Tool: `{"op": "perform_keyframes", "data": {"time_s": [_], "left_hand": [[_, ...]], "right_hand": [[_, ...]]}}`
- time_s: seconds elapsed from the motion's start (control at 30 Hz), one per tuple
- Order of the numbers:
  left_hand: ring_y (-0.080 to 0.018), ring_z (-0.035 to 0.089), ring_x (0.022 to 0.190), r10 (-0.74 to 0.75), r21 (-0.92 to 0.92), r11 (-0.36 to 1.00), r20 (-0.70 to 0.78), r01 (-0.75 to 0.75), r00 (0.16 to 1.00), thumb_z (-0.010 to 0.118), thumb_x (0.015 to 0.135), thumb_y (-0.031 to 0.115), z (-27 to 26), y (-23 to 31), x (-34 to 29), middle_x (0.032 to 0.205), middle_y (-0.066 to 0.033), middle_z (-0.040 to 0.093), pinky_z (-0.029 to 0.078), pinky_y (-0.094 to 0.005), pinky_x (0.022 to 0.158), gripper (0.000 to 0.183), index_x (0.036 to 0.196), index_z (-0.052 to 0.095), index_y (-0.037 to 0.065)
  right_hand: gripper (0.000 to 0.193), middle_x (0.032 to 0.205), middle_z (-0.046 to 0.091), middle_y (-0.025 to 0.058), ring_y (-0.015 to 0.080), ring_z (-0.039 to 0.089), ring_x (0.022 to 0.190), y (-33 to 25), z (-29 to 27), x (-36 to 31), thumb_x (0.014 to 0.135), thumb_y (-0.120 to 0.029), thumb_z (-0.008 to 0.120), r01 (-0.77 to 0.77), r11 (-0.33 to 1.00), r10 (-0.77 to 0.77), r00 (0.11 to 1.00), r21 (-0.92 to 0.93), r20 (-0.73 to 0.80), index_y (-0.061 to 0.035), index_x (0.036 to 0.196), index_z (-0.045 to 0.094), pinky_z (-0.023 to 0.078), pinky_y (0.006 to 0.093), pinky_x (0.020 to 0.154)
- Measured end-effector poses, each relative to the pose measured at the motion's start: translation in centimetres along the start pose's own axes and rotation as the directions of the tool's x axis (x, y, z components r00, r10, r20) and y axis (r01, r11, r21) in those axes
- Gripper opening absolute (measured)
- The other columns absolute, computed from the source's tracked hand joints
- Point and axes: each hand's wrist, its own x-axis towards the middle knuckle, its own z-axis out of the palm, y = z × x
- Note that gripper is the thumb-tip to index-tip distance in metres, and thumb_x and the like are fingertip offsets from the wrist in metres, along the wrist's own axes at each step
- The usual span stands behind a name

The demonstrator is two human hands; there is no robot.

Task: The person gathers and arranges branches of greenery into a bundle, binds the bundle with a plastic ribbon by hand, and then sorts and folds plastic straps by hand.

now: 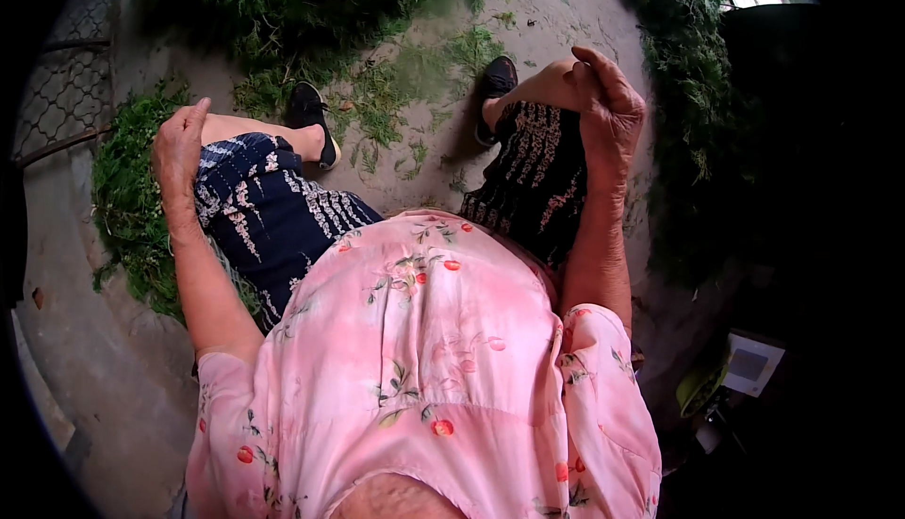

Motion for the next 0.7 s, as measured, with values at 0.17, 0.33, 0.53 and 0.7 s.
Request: {"op": "perform_keyframes", "data": {"time_s": [0.17,0.33,0.53,0.7], "left_hand": [[-0.0316,0.058,0.076,0.009,0.003,1.000,0.019,-0.009,1.000,0.048,0.083,0.051,0.0,0.1,0.3,0.081,-0.0134,0.063,0.043,-0.0380,0.068,0.044,0.087,0.065,0.010],[-0.0341,0.058,0.075,0.021,0.039,0.999,-0.042,-0.020,0.999,0.047,0.082,0.053,0.3,0.0,-0.2,0.077,-0.0135,0.063,0.044,-0.0397,0.066,0.046,0.083,0.064,0.010],[-0.0284,0.055,0.068,0.007,-0.030,1.000,-0.025,-0.008,1.000,0.051,0.084,0.046,0.4,-0.6,-0.1,0.075,-0.0140,0.061,0.042,-0.0359,0.064,0.042,0.085,0.064,0.007],[-0.0279,0.056,0.069,-0.003,-0.026,1.000,-0.001,0.003,1.000,0.051,0.083,0.048,0.4,-0.5,0.1,0.075,-0.0130,0.062,0.042,-0.0357,0.064,0.043,0.086,0.064,0.007]], "right_hand": [[0.017,0.074,0.061,0.0000,0.0064,0.055,0.071,-0.3,0.8,-0.7,0.085,-0.008,0.057,-0.217,0.972,0.206,0.971,0.088,0.119,-0.0002,0.098,0.064,0.044,0.0194,0.069],[0.018,0.075,0.061,0.0009,0.0065,0.055,0.070,0.7,1.8,-1.2,0.084,-0.005,0.057,-0.048,0.990,0.023,0.982,0.131,0.187,0.0002,0.100,0.063,0.044,0.0199,0.068],[0.018,0.077,0.062,0.0019,0.0058,0.053,0.064,-0.1,2.1,0.9,0.085,-0.005,0.057,-0.048,0.990,0.034,0.993,0.131,0.109,-0.0004,0.101,0.063,0.043,0.0186,0.061],[0.018,0.077,0.063,0.0018,0.0069,0.057,0.073,2.2,2.9,-0.6,0.084,-0.004,0.057,-0.098,0.995,0.095,0.983,0.014,0.160,-0.0006,0.101,0.063,0.044,0.0190,0.068]]}}
